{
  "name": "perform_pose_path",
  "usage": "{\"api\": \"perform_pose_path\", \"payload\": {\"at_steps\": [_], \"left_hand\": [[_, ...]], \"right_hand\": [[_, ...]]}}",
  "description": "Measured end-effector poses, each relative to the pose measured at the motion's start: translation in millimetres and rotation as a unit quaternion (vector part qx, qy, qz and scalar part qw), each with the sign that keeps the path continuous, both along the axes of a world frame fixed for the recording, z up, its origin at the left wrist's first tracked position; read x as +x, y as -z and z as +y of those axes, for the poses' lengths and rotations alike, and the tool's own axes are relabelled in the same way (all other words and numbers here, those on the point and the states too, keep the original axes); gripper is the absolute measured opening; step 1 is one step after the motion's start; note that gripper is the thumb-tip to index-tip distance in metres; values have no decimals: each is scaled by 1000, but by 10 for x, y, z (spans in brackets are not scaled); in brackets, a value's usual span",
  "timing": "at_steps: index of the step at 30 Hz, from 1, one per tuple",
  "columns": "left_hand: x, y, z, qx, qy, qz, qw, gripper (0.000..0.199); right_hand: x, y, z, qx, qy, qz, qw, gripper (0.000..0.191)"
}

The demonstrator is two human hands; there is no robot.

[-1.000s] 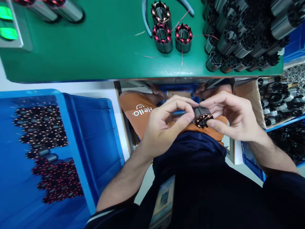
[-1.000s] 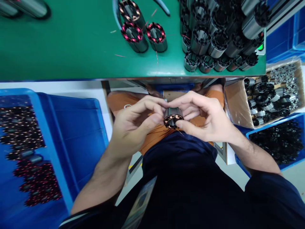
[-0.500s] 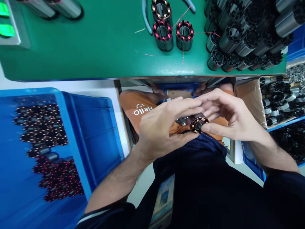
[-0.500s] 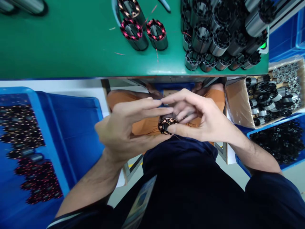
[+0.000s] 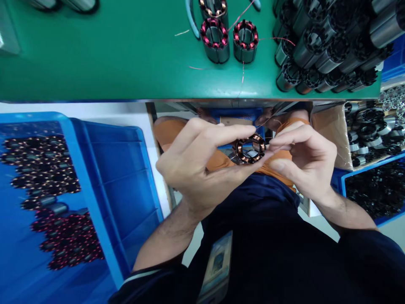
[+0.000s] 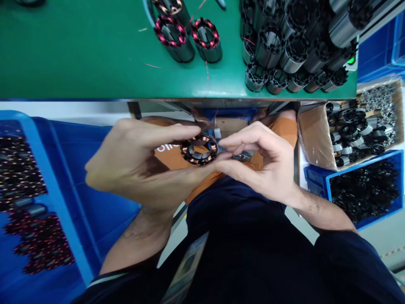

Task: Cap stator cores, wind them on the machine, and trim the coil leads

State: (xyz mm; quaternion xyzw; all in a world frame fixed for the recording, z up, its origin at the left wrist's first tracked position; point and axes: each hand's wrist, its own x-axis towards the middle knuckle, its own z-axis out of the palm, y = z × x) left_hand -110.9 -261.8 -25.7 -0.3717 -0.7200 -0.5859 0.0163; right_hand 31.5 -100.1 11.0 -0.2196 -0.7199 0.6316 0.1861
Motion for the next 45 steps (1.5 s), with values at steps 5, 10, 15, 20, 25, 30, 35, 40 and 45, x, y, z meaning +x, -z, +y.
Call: {"api": "perform_pose_path", "payload": {"at_steps": [5,10,15,20,25,30,35,40,45], "left_hand": [[14,-4,19,5,-9,60,998,36],[56,-31,67,3,49,9,999,32],[72,40,91,22,41,67,997,41],[62,161,71,-9,24,179,984,43],[61,180,100,4,3,236,972,29],[45,39,88,7,41,210,977,13],[-67,3,42,-9,233,-97,968,18],[-63,256,-28,-60,326,-359,873,70],[156,176,-58,-30,65,114,991,44]], "right_hand": [[-10,-49,85,77,-14,-15,997,18],[-47,-32,20,-8,37,3,999,13],[-68,168,-269,-186,37,-9,982,37],[-97,275,-406,-233,78,13,969,16],[-75,239,-350,-210,66,19,975,10],[-74,150,-58,-124,-31,23,991,4],[-133,-167,348,180,-201,49,962,7],[-24,-312,457,207,-263,-78,939,8],[50,-204,366,4,-243,-152,958,24]]}}
